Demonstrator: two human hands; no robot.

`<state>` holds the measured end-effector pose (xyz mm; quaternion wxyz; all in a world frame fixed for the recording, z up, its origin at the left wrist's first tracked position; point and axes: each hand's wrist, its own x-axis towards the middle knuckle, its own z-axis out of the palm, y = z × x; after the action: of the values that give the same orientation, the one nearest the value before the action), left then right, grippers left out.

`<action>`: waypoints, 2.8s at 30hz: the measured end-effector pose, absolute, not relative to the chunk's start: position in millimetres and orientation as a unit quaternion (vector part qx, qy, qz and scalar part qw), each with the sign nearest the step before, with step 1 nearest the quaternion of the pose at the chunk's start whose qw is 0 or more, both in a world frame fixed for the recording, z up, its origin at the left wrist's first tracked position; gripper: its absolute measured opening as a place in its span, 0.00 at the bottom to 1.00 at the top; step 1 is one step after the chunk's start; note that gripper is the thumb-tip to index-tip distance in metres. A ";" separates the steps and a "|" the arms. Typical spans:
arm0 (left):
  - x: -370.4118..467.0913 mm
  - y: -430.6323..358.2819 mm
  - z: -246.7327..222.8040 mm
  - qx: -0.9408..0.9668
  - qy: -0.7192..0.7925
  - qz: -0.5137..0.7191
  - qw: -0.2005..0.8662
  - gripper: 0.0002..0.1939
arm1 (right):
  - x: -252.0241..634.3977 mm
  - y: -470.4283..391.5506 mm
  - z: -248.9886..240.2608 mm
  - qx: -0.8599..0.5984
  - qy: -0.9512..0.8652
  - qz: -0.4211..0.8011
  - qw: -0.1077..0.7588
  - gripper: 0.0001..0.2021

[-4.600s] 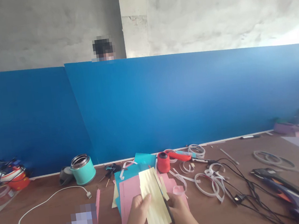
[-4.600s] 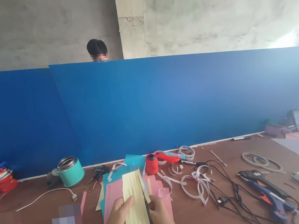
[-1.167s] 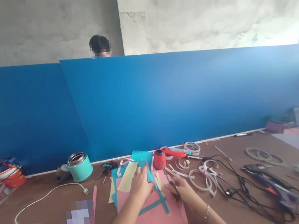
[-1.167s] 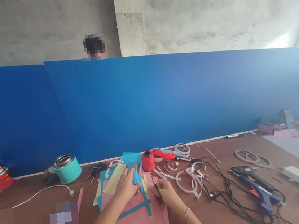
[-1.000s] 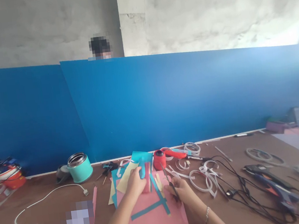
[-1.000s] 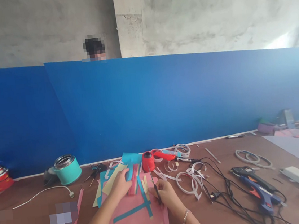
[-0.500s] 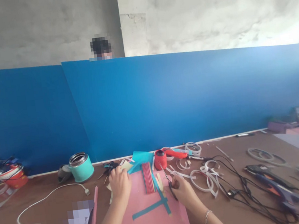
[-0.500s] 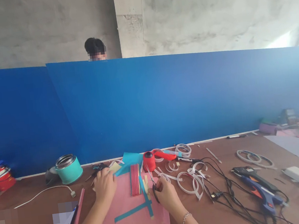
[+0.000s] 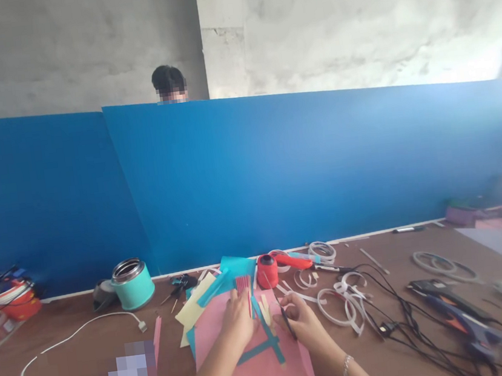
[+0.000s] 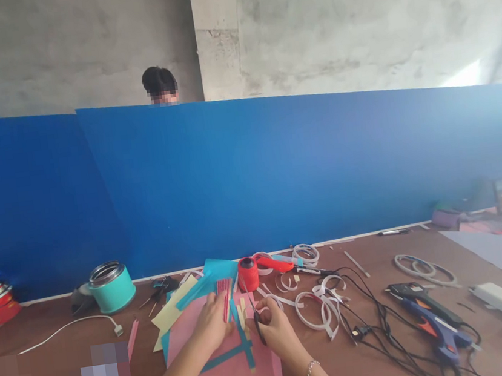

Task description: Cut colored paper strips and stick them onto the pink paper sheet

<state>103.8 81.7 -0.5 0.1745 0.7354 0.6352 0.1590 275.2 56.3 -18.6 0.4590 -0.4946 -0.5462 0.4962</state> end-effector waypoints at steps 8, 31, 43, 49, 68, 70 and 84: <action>69.4 91.1 4.4 0.708 0.671 0.178 0.131 0.33 | 276.6 57.6 -22.9 -0.523 -0.565 0.440 0.463 0.13; 111.1 60.3 17.0 0.932 0.351 0.069 0.058 0.11 | 275.6 58.5 -17.3 -0.468 -0.501 0.498 0.531 0.19; 98.0 67.6 8.0 0.842 0.498 0.183 0.096 0.07 | 276.1 59.9 -15.3 -0.542 -0.473 0.501 0.481 0.23; 67.6 85.7 23.4 0.723 0.630 0.271 0.084 0.11 | 280.2 59.4 -14.0 -0.616 -0.545 0.386 0.418 0.16; 92.3 53.1 23.2 0.802 0.565 0.054 0.187 0.08 | 297.8 59.8 -16.1 -0.720 -0.629 0.198 0.218 0.13; 94.5 52.3 23.9 0.799 0.565 0.051 0.199 0.07 | 299.5 62.0 -19.1 -0.717 -0.622 0.217 0.229 0.14; 80.5 50.2 31.6 0.762 0.608 0.102 0.197 0.08 | 284.2 47.6 -4.7 -0.656 -0.690 0.119 0.283 0.10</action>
<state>80.5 50.2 31.6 0.1966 0.7622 0.6082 0.1024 284.2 47.6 -4.7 0.2826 -0.6557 -0.6899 0.1192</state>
